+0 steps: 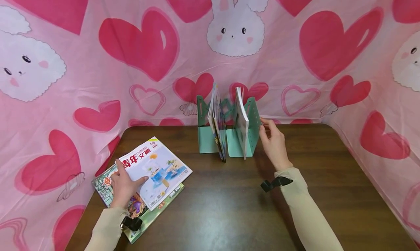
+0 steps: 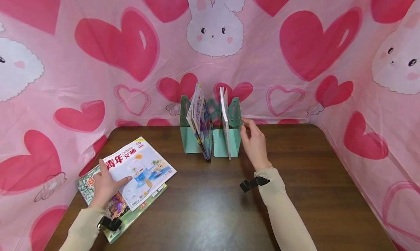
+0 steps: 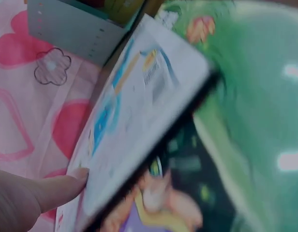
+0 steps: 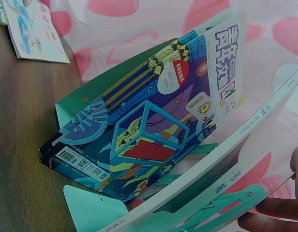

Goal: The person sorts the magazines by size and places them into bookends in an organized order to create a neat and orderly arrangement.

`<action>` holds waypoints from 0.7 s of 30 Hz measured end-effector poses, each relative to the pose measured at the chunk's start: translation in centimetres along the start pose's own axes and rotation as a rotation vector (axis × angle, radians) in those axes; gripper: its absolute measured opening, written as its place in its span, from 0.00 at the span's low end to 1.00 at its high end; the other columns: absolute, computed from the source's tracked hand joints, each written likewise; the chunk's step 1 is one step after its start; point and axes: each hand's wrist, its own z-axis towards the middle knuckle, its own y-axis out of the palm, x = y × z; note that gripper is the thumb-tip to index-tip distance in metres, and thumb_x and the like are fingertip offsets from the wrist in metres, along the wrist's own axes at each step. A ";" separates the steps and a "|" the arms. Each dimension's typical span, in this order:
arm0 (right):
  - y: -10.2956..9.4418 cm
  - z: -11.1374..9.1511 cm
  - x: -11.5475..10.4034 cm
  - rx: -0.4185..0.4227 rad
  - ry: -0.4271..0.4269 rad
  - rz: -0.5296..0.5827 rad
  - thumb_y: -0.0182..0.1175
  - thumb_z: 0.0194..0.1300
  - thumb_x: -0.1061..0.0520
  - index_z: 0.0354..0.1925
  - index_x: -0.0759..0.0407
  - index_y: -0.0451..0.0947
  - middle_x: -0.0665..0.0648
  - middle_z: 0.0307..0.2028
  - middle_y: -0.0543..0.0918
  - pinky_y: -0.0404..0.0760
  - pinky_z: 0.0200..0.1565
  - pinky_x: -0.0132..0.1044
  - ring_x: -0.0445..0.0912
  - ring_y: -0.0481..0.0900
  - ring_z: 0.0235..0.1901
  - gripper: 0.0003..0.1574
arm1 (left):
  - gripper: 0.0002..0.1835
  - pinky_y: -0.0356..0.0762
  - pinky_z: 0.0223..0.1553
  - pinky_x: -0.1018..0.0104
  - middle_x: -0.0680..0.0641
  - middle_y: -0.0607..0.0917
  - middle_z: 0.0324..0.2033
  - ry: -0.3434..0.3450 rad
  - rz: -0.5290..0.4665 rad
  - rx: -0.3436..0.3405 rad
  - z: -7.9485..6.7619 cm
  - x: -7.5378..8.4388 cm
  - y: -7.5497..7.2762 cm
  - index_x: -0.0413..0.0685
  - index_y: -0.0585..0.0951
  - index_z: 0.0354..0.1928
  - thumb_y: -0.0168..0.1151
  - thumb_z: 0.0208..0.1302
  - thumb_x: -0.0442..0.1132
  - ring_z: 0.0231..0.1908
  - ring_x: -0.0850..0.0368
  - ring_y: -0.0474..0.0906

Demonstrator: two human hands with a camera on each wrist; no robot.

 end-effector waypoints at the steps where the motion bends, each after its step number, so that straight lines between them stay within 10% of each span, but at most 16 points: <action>1: 0.0 0.0 0.0 0.000 -0.002 -0.002 0.56 0.78 0.60 0.64 0.64 0.77 0.67 0.48 0.86 0.73 0.40 0.18 0.51 0.82 0.40 0.20 | 0.72 0.69 0.63 0.29 0.17 0.51 0.65 0.000 -0.011 -0.003 0.1 -0.1 -0.1 0.46 0.20 0.79 0.75 0.63 0.44 0.60 0.23 0.58; 11: -0.1 0.1 -0.2 -0.011 -0.010 -0.019 0.56 0.78 0.60 0.64 0.62 0.77 0.66 0.49 0.86 0.72 0.40 0.18 0.54 0.83 0.42 0.20 | 0.58 0.69 0.66 0.35 0.22 0.65 0.66 -0.034 -0.205 -0.073 0.5 -0.9 -0.6 0.31 0.38 0.77 0.72 0.67 0.44 0.64 0.26 0.70; 16: -0.1 0.0 -0.1 -0.013 -0.012 -0.023 0.56 0.79 0.60 0.64 0.61 0.77 0.66 0.49 0.86 0.72 0.39 0.19 0.54 0.83 0.41 0.20 | 0.44 0.83 0.54 0.51 0.24 0.72 0.65 -0.041 -0.246 -0.136 0.7 -0.8 -1.0 0.28 0.57 0.74 0.68 0.70 0.46 0.57 0.35 0.81; 21: -0.1 0.1 0.0 -0.010 -0.008 -0.021 0.55 0.79 0.59 0.64 0.60 0.77 0.65 0.49 0.86 0.72 0.40 0.19 0.53 0.83 0.41 0.20 | 0.41 0.88 0.37 0.60 0.22 0.68 0.68 -0.081 -0.471 -0.225 1.1 -0.1 -1.5 0.32 0.51 0.77 0.63 0.74 0.37 0.41 0.50 0.88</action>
